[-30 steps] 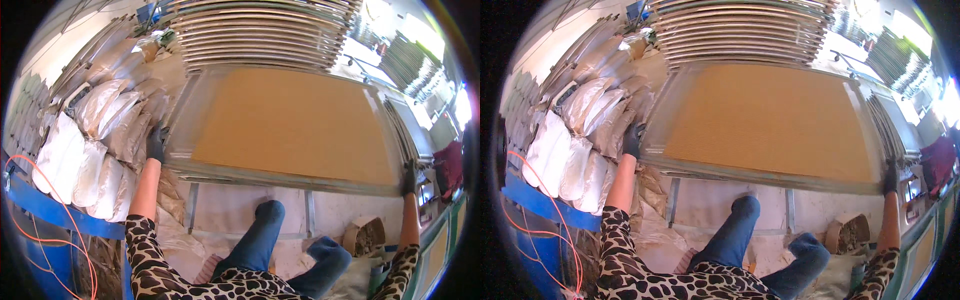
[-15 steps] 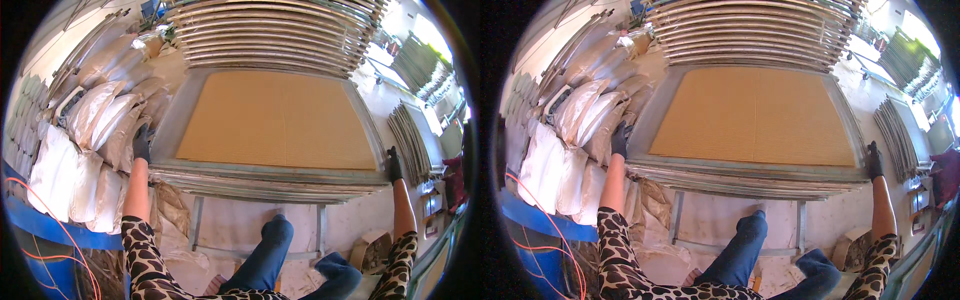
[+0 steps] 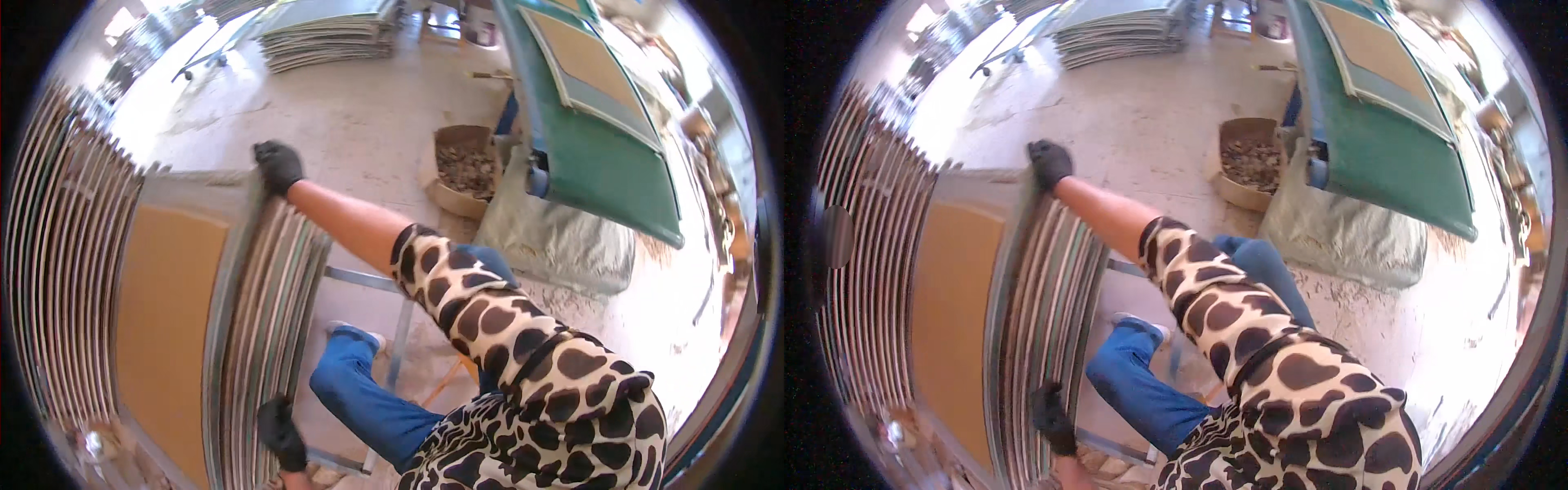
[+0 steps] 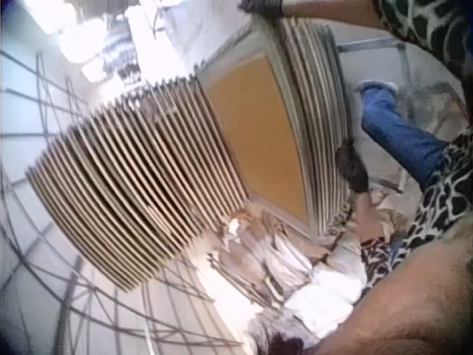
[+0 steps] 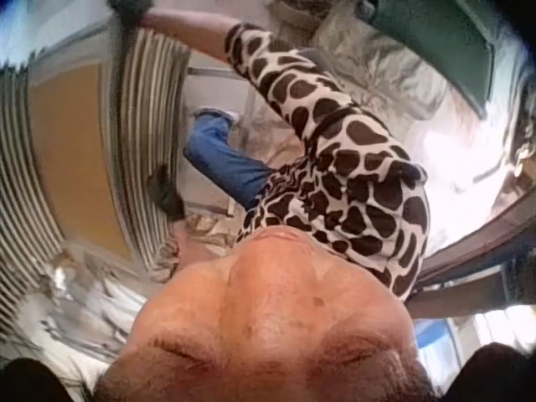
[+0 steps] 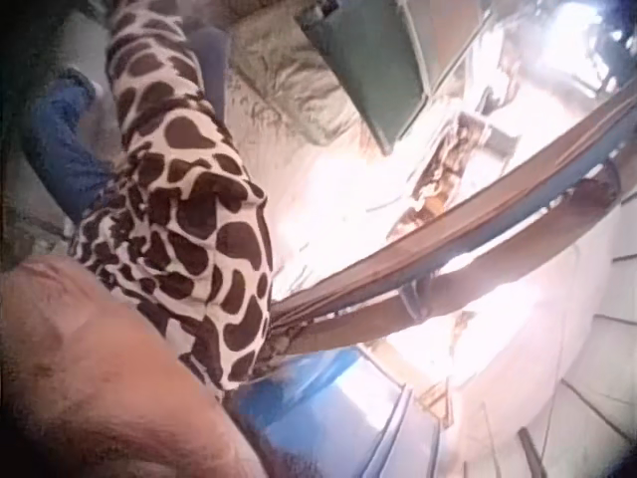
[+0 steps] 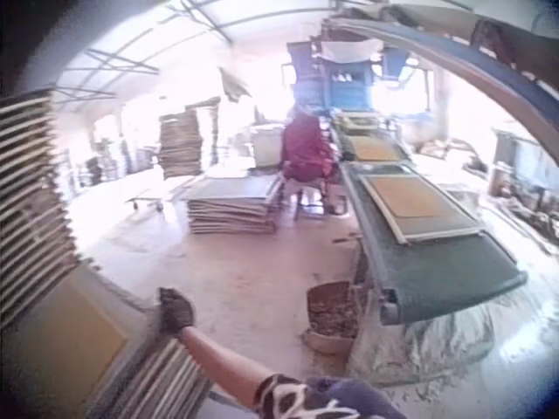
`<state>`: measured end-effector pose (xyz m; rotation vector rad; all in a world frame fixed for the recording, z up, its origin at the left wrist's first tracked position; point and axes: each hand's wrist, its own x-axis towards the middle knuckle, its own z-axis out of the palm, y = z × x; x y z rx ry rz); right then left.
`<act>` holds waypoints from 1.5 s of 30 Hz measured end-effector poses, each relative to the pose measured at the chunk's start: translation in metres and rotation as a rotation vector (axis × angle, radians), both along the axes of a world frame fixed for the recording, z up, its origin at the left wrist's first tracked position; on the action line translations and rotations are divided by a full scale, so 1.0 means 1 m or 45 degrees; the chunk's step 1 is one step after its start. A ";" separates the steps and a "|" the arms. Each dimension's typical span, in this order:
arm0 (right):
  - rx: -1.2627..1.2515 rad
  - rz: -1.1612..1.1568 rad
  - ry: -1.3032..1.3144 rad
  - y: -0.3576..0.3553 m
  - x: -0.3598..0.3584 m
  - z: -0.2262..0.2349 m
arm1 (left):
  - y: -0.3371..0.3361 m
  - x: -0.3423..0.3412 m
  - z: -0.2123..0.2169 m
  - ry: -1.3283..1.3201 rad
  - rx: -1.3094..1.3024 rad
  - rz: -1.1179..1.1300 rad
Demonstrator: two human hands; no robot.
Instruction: The person repeatedly picks up framed screens carrying sheets of material from a conveyor belt by hand and stacks them onto an adjacent rack.
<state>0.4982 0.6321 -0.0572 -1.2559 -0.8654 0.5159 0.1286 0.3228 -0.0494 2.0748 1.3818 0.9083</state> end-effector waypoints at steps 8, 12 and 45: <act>-0.532 0.181 -0.433 -0.136 0.149 -0.211 | 0.039 0.136 -0.074 0.440 -0.309 -0.715; -1.668 -0.181 -0.697 -0.199 0.340 -0.374 | 0.082 0.136 -0.078 0.650 -0.350 -0.743; -0.632 0.759 0.163 0.208 0.052 0.047 | 0.650 0.084 0.160 0.921 0.278 0.110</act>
